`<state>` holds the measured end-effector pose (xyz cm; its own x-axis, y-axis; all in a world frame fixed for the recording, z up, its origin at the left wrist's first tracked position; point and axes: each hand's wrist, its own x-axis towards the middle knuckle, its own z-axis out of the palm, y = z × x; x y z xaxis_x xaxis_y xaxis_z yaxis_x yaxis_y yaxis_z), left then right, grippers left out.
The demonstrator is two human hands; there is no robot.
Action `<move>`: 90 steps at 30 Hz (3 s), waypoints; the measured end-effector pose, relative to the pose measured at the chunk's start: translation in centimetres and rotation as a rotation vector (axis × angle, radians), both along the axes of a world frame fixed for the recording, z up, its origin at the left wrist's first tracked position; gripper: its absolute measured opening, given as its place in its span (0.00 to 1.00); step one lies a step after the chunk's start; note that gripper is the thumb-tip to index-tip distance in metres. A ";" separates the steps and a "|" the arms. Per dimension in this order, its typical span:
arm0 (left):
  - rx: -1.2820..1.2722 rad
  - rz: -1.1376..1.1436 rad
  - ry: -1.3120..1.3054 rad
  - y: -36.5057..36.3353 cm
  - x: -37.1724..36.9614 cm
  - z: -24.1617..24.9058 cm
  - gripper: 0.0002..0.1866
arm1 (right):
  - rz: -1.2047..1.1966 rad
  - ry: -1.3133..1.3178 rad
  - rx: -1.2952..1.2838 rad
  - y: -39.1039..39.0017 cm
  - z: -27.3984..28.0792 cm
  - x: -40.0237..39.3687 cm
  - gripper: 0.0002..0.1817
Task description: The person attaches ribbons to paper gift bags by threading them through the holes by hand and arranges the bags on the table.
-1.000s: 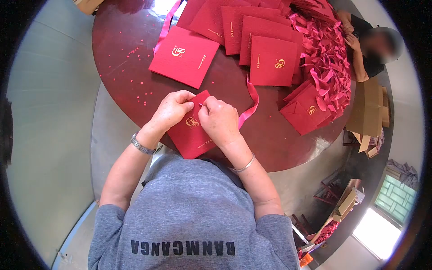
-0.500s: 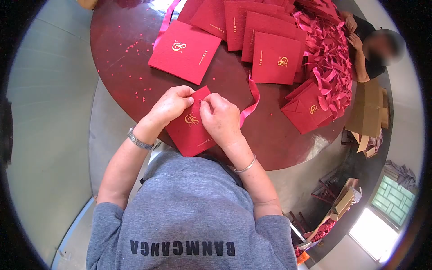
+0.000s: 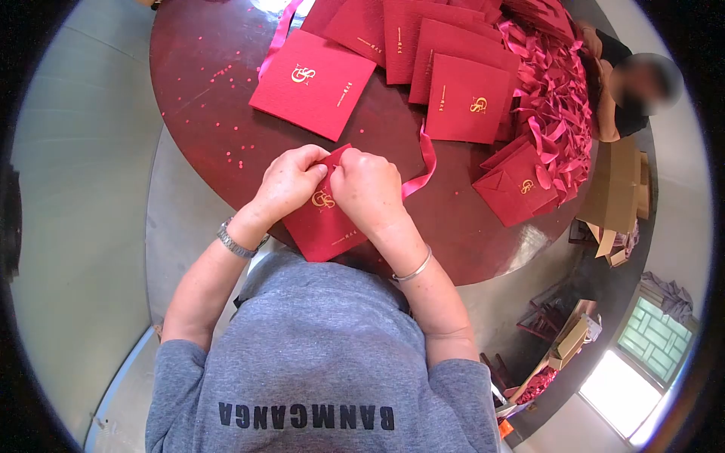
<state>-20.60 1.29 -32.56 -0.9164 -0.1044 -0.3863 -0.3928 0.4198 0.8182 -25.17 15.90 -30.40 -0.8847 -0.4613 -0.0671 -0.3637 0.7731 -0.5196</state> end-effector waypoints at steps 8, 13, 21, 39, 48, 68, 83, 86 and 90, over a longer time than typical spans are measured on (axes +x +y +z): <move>-0.107 0.009 0.042 0.5 0.3 0.6 0.12 | 0.205 0.060 0.309 -1.8 1.6 -0.1 0.06; 0.508 -0.023 -0.048 -1.4 -0.3 -0.1 0.09 | 0.087 -0.072 -0.098 0.8 1.6 -0.3 0.06; 0.434 -0.113 -0.046 -1.8 -0.3 0.0 0.08 | -0.140 -0.245 -0.316 2.1 2.1 2.3 0.05; 0.493 -0.116 -0.036 -2.9 -0.4 0.2 0.08 | -0.112 -0.124 -0.283 1.5 0.2 1.9 0.04; 0.633 -0.098 -0.079 -3.3 -0.4 -0.5 0.05 | -0.151 -0.131 -0.290 1.2 -0.1 2.0 0.04; 0.436 -0.009 -0.029 -2.4 -0.5 0.0 0.08 | 0.006 0.057 -0.196 0.2 0.5 1.5 0.02; 0.077 0.044 0.231 -0.2 0.6 -0.1 0.10 | 0.103 0.040 0.083 -1.3 1.9 -0.1 0.04; -0.153 0.018 0.333 0.5 0.6 0.8 0.07 | 0.142 0.103 0.242 -1.7 2.5 -0.1 0.04; -0.200 -0.044 0.414 0.4 0.8 0.6 0.05 | 0.082 -0.056 0.081 -1.5 2.5 -0.8 0.07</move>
<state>-19.82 1.66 -31.99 -0.9946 -0.0973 0.0371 -0.0282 0.5945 0.8036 -26.00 14.44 -27.94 -0.8378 -0.5234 -0.1556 -0.3997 0.7820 -0.4782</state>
